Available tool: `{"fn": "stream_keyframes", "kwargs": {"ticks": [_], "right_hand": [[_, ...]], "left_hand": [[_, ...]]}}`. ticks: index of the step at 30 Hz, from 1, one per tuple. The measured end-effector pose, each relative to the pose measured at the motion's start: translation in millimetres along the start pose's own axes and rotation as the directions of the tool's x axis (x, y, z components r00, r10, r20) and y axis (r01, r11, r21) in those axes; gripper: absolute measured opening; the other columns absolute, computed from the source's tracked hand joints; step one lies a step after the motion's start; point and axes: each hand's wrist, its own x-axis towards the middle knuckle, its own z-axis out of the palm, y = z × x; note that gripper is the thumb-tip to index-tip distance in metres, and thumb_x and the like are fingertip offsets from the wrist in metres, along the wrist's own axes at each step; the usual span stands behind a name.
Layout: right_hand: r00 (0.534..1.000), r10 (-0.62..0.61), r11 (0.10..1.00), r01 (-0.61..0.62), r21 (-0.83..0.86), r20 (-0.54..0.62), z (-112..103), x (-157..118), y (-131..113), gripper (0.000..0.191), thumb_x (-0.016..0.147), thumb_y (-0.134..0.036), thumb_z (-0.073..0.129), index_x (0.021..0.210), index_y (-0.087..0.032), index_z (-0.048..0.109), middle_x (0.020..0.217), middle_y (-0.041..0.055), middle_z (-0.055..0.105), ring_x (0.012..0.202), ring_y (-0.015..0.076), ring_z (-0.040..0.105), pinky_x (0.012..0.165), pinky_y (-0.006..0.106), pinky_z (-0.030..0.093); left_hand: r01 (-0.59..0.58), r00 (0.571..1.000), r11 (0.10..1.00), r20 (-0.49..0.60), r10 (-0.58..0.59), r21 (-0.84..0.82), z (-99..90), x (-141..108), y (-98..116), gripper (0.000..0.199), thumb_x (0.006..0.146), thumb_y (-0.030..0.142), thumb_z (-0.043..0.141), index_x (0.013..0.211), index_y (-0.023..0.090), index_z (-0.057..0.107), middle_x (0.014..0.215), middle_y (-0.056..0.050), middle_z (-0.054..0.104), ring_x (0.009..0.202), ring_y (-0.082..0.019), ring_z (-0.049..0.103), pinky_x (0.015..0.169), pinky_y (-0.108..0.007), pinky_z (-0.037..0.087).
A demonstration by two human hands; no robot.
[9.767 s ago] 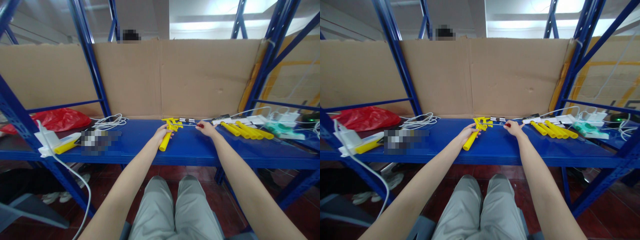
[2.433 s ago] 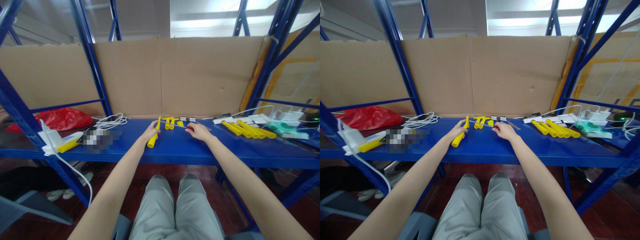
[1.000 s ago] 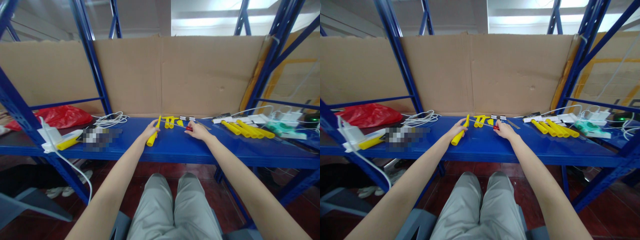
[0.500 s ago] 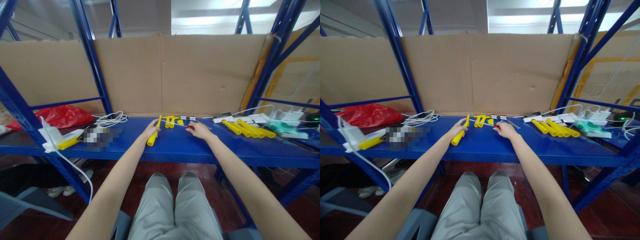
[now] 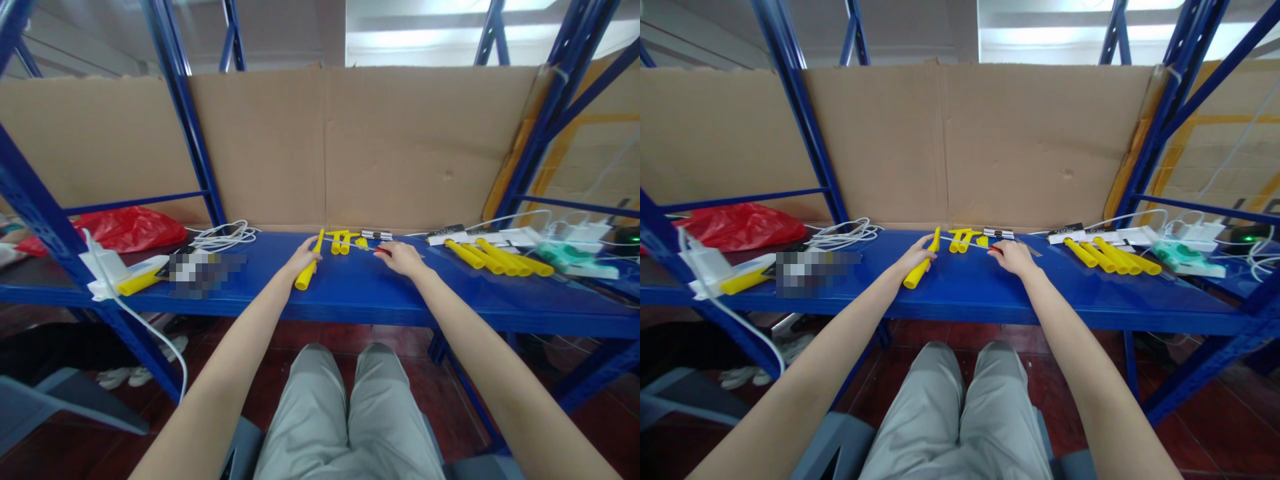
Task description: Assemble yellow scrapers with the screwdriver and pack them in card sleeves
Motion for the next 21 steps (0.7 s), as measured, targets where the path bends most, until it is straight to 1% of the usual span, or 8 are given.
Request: {"fn": "stream_keyframes", "kwargs": {"ticks": [6,10,13,17,21], "right_hand": [[0.998,0.058,0.998,-0.058,0.011,0.003,2.1,2.7,0.0,0.028,0.083,-0.042,0.056,0.102,-0.022,0.061,0.097,0.0069,0.07,0.089,0.0249,0.064,0.066,0.03,0.042],[0.999,0.035,0.999,-0.035,-0.001,-0.019,2.0,2.7,0.9,0.022,0.085,-0.041,0.053,0.093,-0.022,0.061,0.092,0.0058,0.07,0.084,0.0235,0.064,0.064,0.029,0.041],[0.999,0.024,1.0,-0.023,0.02,-0.029,1.3,1.9,0.5,0.022,0.087,-0.041,0.05,0.088,-0.022,0.061,0.09,0.0053,0.07,0.084,0.0228,0.064,0.064,0.028,0.04],[1.0,0.031,0.997,-0.031,0.068,-0.004,3.3,2.2,1.5,0.021,0.086,-0.04,0.051,0.087,-0.022,0.06,0.089,0.0058,0.07,0.082,0.0221,0.064,0.062,0.028,0.04],[0.999,0.043,0.993,-0.042,0.114,-0.001,7.8,3.9,5.2,0.022,0.08,-0.039,0.061,0.093,-0.022,0.056,0.09,0.0055,0.069,0.078,0.021,0.063,0.059,0.026,0.039]], "left_hand": [[-0.001,1.0,1.0,-0.002,0.001,0.006,0.1,-0.2,0.0,0.074,0.072,0.007,0.051,0.141,0.023,0.03,0.071,0.001,0.057,0.04,-0.008,0.049,0.044,-0.02,0.041],[-0.002,1.0,1.0,-0.001,0.002,0.009,0.4,-3.6,2.6,0.073,0.073,0.007,0.05,0.141,0.022,0.03,0.07,0.001,0.057,0.04,-0.008,0.048,0.043,-0.02,0.04],[0.007,1.0,1.0,-0.008,-0.007,0.007,1.1,-5.4,4.3,0.072,0.072,0.006,0.05,0.14,0.021,0.031,0.069,0.002,0.056,0.039,-0.008,0.047,0.042,-0.019,0.039],[0.007,1.0,1.0,-0.008,-0.007,-0.001,1.4,-3.2,2.3,0.07,0.072,0.006,0.049,0.139,0.021,0.034,0.074,0.001,0.058,0.038,-0.006,0.046,0.041,-0.019,0.038],[0.0,1.0,1.0,-0.002,0.0,0.001,0.6,1.7,-3.0,0.071,0.072,0.007,0.05,0.139,0.022,0.033,0.074,0.0,0.058,0.037,-0.006,0.047,0.041,-0.019,0.038]]}}
